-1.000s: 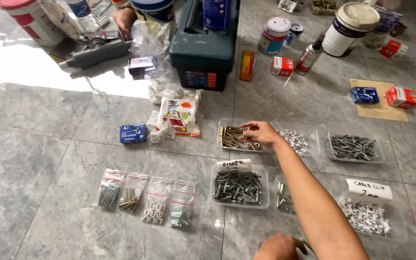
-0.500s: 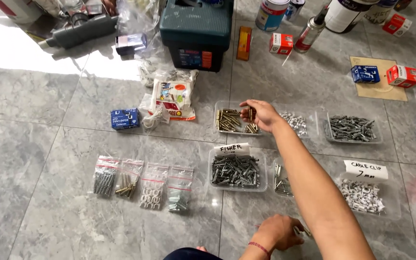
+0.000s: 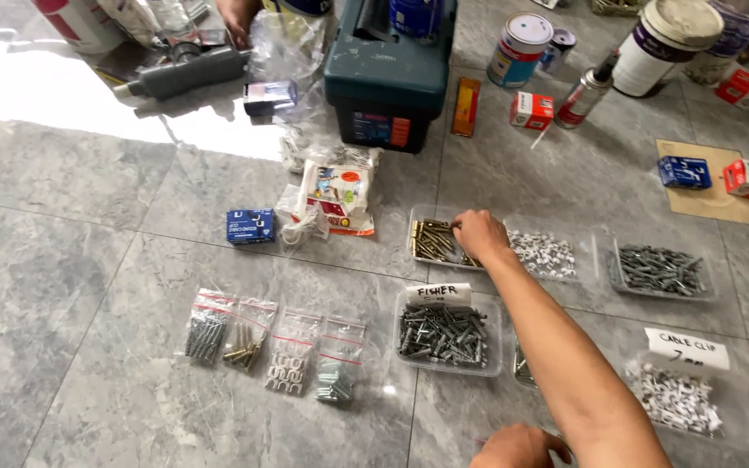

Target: The person is sitting on the floor and assembling hardware by inserting screws into wall plugs and organizing them into various containers.

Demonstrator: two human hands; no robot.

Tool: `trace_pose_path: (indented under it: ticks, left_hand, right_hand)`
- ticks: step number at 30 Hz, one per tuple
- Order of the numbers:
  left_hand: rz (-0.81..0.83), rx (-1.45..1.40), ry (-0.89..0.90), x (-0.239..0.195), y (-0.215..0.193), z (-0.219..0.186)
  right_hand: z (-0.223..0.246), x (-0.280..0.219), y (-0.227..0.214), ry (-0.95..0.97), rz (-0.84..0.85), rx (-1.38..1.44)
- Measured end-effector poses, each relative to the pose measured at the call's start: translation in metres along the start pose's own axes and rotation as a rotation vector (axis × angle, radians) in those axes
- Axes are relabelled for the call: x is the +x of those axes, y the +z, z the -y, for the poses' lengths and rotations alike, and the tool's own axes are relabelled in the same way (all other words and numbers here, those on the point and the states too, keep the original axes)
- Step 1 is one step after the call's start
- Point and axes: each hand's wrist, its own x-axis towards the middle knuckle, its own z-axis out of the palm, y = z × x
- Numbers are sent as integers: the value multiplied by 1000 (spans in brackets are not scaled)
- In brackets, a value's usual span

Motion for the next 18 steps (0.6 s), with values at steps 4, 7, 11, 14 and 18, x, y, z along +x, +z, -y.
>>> trace_pose_path:
  ticks: [4, 7, 11, 14, 18]
  left_hand:
    - [11, 87, -70, -37, -20, -28]
    - [-49, 60, 57, -39, -17, -23]
    - [-41, 107, 135, -29, -13, -20]
    - [-52, 141, 133, -32, -11, -22]
    - [-53, 164, 83, -35, -16, -25]
  right_hand:
    - [6, 5, 1, 2, 91, -13]
    - [2, 4, 0, 2, 98, -70]
    - [-15, 9, 7, -32, -77, -90]
    - [-14, 9, 13, -9, -49, -43]
    - [-9, 10, 8, 42, 27, 42]
